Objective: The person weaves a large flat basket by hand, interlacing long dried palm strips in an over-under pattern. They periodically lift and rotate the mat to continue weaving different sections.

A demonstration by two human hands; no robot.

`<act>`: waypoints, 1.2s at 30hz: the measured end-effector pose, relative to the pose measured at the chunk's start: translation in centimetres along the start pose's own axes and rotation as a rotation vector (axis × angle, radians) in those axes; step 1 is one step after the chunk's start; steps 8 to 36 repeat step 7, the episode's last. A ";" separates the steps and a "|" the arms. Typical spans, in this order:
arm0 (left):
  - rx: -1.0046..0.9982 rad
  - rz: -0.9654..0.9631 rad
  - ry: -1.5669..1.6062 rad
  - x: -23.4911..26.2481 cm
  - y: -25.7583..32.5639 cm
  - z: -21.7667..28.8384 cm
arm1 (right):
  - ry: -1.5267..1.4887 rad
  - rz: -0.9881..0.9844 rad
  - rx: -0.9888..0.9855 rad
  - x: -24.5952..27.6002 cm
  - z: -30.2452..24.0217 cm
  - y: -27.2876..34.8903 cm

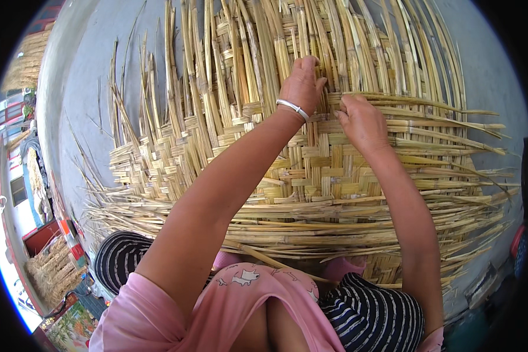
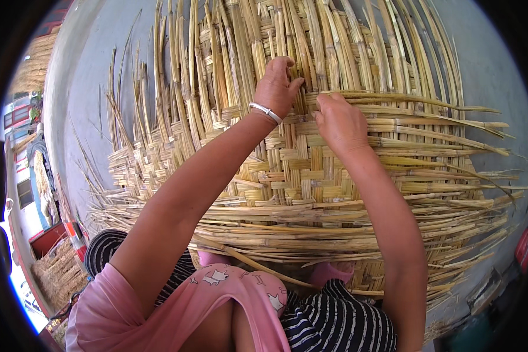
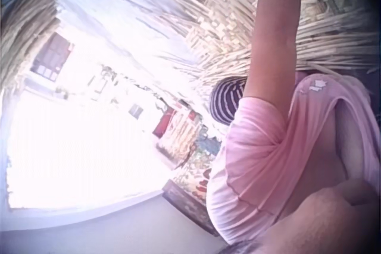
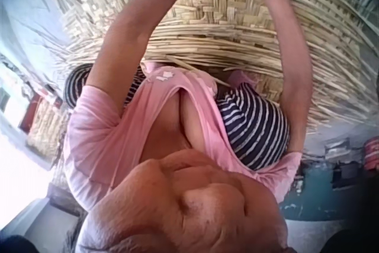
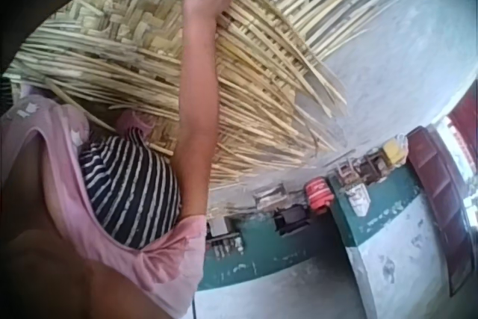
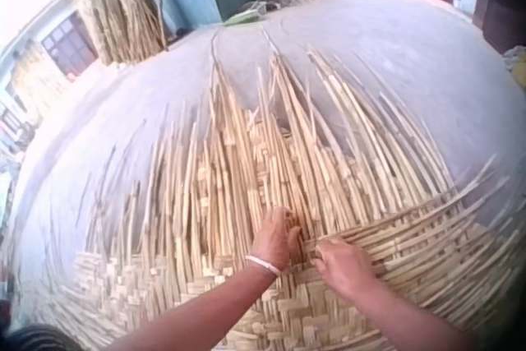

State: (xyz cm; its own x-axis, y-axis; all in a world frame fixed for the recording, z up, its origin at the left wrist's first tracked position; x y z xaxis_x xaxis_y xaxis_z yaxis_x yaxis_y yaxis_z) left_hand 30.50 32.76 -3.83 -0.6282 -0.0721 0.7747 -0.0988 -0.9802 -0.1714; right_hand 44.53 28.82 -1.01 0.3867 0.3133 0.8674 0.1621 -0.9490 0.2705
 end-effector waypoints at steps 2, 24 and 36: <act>-0.116 -0.148 -0.208 -1.0 -0.2 0.4 | 0.027 -0.026 0.001 -0.1 -0.3 -0.2; 0.207 -0.489 0.136 -1.0 -2.5 -1.4 | 0.008 -0.020 0.010 -0.2 0.1 -0.4; 0.207 -0.489 0.136 -1.0 -2.5 -1.4 | 0.008 -0.020 0.010 -0.2 0.1 -0.4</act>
Point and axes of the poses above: each hand's wrist, its own y-axis away from the middle knuckle, its own x-axis out of the back of the hand, z = x × y, the point moved 7 cm from there along -y, towards the middle knuckle, and after that the axes turned 9 degrees about -x, right-handed, at the moved point
